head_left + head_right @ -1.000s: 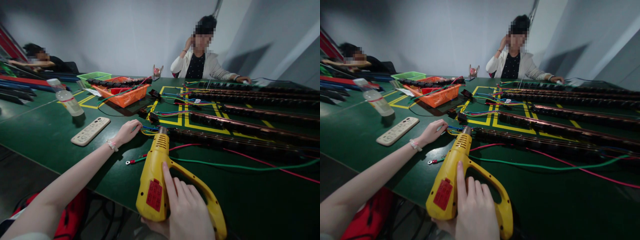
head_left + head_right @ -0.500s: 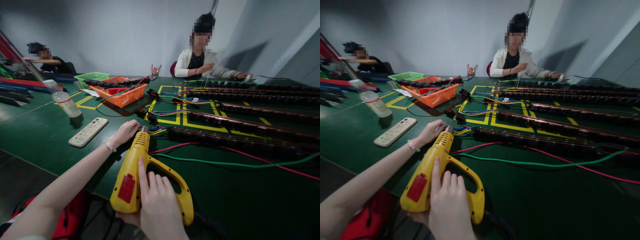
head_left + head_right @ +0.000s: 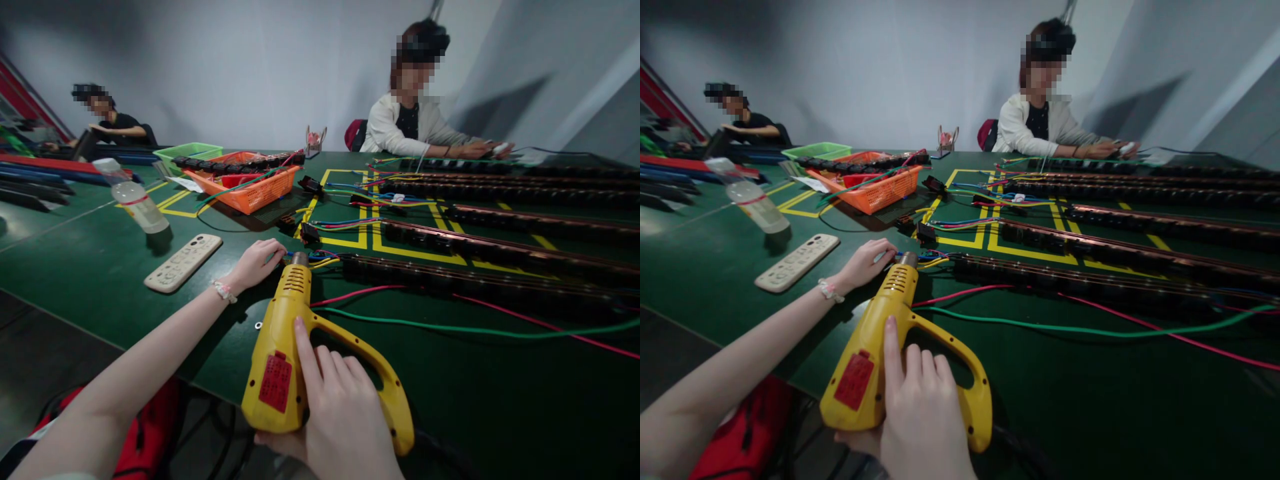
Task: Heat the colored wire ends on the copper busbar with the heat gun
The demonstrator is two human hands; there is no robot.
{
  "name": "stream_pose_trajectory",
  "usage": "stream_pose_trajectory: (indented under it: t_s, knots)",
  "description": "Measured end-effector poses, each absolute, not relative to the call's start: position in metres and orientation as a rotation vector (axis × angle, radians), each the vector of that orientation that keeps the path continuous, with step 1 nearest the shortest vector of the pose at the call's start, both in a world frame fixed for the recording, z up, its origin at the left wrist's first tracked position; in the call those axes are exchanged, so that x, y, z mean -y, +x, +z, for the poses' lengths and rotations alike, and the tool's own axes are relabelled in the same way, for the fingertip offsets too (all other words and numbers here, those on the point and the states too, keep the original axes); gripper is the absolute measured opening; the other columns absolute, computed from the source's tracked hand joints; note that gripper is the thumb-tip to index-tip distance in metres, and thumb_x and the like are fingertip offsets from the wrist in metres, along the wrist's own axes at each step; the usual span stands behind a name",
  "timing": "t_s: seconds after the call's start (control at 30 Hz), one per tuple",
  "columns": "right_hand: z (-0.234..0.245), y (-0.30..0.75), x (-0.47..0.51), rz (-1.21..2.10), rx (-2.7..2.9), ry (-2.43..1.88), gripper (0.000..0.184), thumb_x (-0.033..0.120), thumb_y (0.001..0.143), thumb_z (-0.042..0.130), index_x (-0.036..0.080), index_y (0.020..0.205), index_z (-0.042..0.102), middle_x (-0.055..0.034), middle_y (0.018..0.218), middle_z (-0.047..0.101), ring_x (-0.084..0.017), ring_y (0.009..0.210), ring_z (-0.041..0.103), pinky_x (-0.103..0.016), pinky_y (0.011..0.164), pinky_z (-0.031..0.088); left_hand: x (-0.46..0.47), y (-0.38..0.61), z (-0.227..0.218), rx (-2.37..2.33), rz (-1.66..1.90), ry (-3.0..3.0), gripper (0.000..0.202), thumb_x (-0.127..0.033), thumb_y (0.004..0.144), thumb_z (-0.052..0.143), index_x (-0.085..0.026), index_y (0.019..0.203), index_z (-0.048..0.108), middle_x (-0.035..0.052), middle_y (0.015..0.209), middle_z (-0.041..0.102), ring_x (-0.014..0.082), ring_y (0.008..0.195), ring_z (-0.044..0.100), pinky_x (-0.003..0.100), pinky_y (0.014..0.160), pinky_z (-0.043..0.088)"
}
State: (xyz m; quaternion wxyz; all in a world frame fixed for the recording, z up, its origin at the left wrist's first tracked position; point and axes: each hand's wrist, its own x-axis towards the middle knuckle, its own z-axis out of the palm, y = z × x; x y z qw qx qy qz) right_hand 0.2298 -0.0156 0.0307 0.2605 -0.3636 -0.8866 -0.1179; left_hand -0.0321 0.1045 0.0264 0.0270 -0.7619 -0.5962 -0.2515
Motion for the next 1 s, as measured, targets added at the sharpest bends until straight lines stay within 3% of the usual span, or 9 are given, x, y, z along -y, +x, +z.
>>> stream_pose_trajectory:
  t_s: [0.27, 0.67, 1.0]
  knots:
    - [0.032, 0.268, 0.011, -0.454, 2.39, -1.02, 0.117, 0.091, 0.06, 0.03, 0.008, 0.143, 0.028, -0.0045, 0.085, 0.054, -0.009, 0.073, 0.046, -0.027, 0.071, 0.038, -0.104, -0.034, 0.027, 1.813, -0.741, -2.368, 0.034, -0.036, 0.095, 0.031, -0.015, 0.092, 0.058, 0.0029, 0.09, 0.059, 0.0086, 0.086, 0.053, 0.022, 0.084, 0.037]
    - [0.032, 0.274, 0.013, -0.536, 2.354, -1.012, 0.115, 0.091, 0.06, 0.031, 0.006, 0.137, 0.037, -0.0046, 0.081, 0.053, -0.009, 0.072, 0.043, -0.026, 0.07, 0.036, -0.106, -0.035, 0.022, 1.865, -0.93, -2.41, 0.035, -0.037, 0.094, 0.033, -0.013, 0.095, 0.058, 0.0018, 0.086, 0.06, 0.0055, 0.079, 0.054, 0.016, 0.075, 0.04]
    - [0.031, 0.237, 0.026, -0.466, 2.357, -1.058, 0.108, 0.073, 0.061, 0.05, 0.002, 0.14, 0.031, -0.0039, 0.077, 0.045, -0.01, 0.067, 0.042, -0.029, 0.066, 0.035, -0.108, -0.029, 0.021, 2.033, -1.142, -2.397, 0.039, -0.043, 0.092, 0.033, -0.011, 0.095, 0.056, 0.0004, 0.07, 0.058, 0.0031, 0.061, 0.05, 0.012, 0.063, 0.04]
